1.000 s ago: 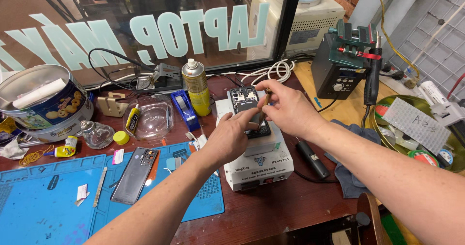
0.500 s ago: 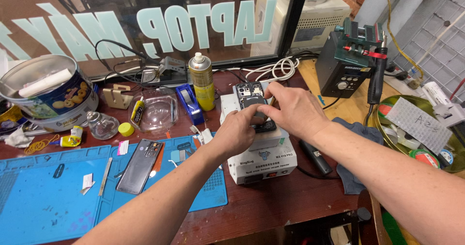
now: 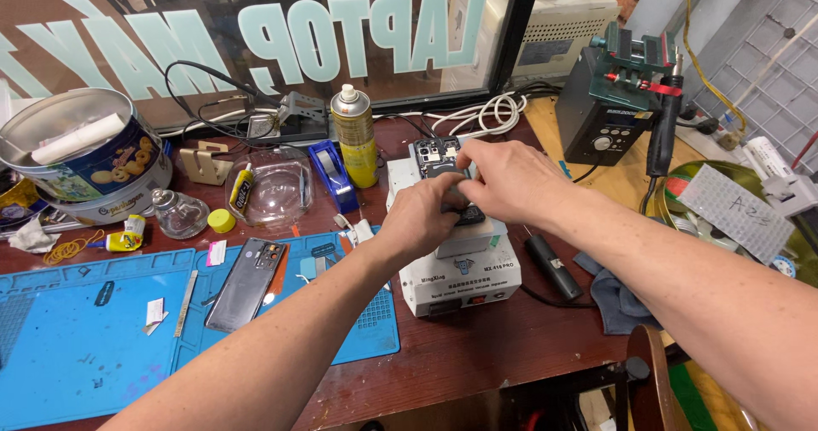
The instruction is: The person uses a soldering iron to work on the internal components of a disassembled smartphone. They then apply adhesive around the edges of the phone's frame and reassemble the device. Finally, they secure the phone with rubber bands.
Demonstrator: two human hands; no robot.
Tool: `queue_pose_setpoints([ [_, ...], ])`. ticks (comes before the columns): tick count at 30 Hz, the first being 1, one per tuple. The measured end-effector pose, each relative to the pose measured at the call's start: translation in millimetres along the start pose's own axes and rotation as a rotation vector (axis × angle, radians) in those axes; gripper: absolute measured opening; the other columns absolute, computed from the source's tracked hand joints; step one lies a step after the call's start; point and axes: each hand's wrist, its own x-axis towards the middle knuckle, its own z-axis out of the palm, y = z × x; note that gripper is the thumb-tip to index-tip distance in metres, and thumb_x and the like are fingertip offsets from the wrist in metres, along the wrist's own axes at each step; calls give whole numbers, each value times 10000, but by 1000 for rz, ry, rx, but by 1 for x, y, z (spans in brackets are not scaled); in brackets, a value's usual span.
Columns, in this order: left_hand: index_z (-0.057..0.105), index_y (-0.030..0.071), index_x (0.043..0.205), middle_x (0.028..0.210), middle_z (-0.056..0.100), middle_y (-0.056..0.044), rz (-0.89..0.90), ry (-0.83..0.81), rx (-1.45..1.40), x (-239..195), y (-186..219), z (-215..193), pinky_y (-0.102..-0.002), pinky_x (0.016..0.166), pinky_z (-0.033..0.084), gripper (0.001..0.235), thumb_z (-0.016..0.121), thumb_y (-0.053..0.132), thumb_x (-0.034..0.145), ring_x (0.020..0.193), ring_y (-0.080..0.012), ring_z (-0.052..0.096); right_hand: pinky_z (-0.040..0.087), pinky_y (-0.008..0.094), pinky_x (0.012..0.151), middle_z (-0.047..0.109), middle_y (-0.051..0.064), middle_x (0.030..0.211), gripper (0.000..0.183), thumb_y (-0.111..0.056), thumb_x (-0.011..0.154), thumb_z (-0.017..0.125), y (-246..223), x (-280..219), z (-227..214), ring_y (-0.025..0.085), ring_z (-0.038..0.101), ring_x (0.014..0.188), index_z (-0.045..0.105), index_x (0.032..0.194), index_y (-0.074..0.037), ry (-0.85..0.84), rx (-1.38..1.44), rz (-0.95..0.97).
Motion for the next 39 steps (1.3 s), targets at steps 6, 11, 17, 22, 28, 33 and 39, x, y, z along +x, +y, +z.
queue_pose_setpoints([
  [6, 640, 71, 1283, 1109, 790, -87, -96, 354, -314, 12, -34, 3, -321, 879, 588, 445, 632, 43, 839, 962, -196, 766, 563, 477, 801, 756, 116, 919, 286, -167, 780, 642, -1, 2, 1, 345, 729, 906, 688, 1049, -85, 36, 74, -68],
  [11, 770, 39, 1070, 1011, 788, -108, -496, 512, -139, 11, -83, -15, -342, 863, 561, 245, 667, 56, 849, 931, -196, 733, 547, 490, 831, 757, 109, 945, 256, -216, 825, 668, -4, 2, -2, 346, 716, 943, 704, 1059, -118, -18, -11, 8],
  [17, 765, 79, 1098, 934, 787, -121, -547, 264, -106, 13, -111, 1, -351, 753, 602, 313, 713, 100, 790, 813, -214, 766, 563, 461, 832, 774, 103, 929, 252, -199, 836, 643, -3, 4, -5, 326, 738, 924, 675, 1070, -109, -42, 40, 11],
  [22, 794, 118, 1095, 795, 777, -102, -490, 258, -37, 39, -111, 7, -331, 738, 588, 307, 695, 129, 805, 727, -208, 766, 550, 460, 836, 754, 109, 946, 263, -213, 843, 687, 0, 9, -1, 333, 719, 945, 660, 1081, -104, -48, 1, 32],
  [28, 815, 154, 1020, 686, 761, -106, -490, 152, 12, 51, -102, 8, -338, 749, 594, 216, 679, 174, 853, 675, -212, 767, 576, 434, 784, 756, 90, 871, 299, -65, 830, 640, 1, 17, 9, 313, 750, 883, 643, 1128, -96, 12, 204, -104],
  [33, 815, 100, 869, 870, 707, -153, -247, 318, 171, 51, -108, 18, -434, 720, 557, 129, 737, 165, 789, 772, -323, 717, 568, 444, 756, 741, 122, 885, 414, -131, 816, 750, 5, 16, 15, 336, 727, 874, 611, 1204, -83, 136, 221, -164],
  [39, 698, 28, 931, 891, 731, -178, -341, 435, -51, 42, -99, 10, -394, 756, 579, 122, 668, 146, 918, 790, -303, 742, 637, 301, 697, 711, 70, 960, 471, -44, 893, 679, 19, 12, 17, 146, 732, 850, 561, 1346, -98, 190, 731, 63],
])
